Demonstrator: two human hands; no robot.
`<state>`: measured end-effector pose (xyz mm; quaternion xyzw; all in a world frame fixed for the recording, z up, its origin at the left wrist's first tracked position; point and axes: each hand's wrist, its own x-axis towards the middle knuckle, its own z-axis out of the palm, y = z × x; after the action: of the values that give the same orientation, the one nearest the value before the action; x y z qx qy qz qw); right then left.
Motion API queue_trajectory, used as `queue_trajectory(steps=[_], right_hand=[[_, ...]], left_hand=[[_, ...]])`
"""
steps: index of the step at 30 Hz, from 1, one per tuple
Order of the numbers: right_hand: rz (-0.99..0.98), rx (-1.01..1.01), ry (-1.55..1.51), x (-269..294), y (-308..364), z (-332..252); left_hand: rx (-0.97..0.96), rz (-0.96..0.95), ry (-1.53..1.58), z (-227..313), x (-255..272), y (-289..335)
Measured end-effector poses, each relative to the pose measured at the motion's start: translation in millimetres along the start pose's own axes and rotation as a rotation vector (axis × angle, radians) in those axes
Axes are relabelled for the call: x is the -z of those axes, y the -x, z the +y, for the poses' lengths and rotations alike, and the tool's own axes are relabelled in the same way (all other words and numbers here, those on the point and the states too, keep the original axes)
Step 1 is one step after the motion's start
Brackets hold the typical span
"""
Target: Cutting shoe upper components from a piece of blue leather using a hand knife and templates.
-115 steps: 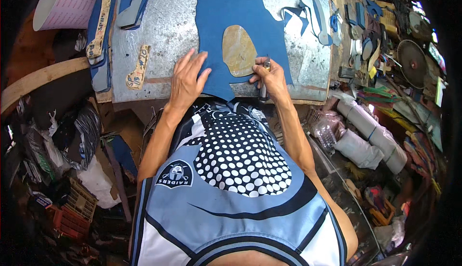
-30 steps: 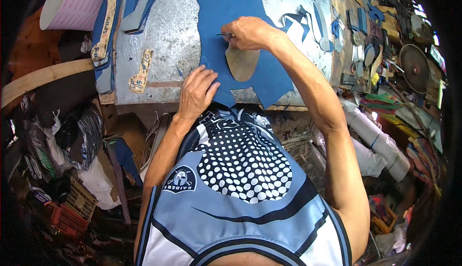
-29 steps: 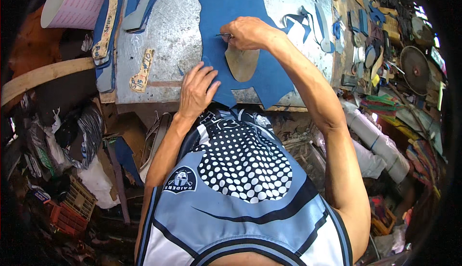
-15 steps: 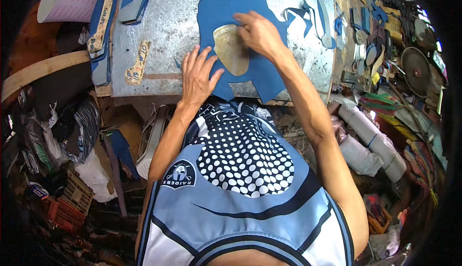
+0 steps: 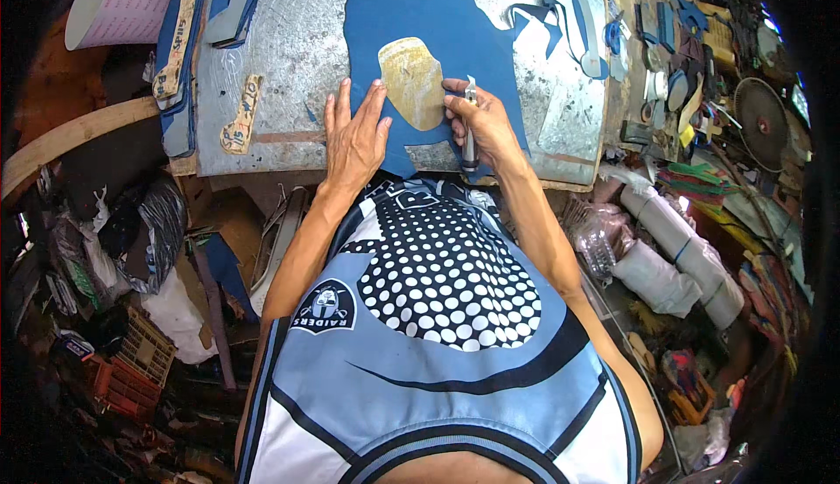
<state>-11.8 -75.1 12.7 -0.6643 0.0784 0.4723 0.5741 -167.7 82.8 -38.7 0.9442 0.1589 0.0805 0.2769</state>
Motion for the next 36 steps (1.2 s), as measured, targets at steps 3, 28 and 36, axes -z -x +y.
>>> queue_trajectory(steps=[3,28,36], right_hand=[[-0.065,-0.041,-0.2,4,-9,-1],[0.188,0.268,0.122,-17,-17,9],[0.217,0.225,0.227,-25,-10,10]], left_hand=[[-0.009,0.011,0.028,0,-1,-1],[-0.071,0.061,0.197,-15,-1,3],[-0.082,0.084,0.198,-12,0,6]])
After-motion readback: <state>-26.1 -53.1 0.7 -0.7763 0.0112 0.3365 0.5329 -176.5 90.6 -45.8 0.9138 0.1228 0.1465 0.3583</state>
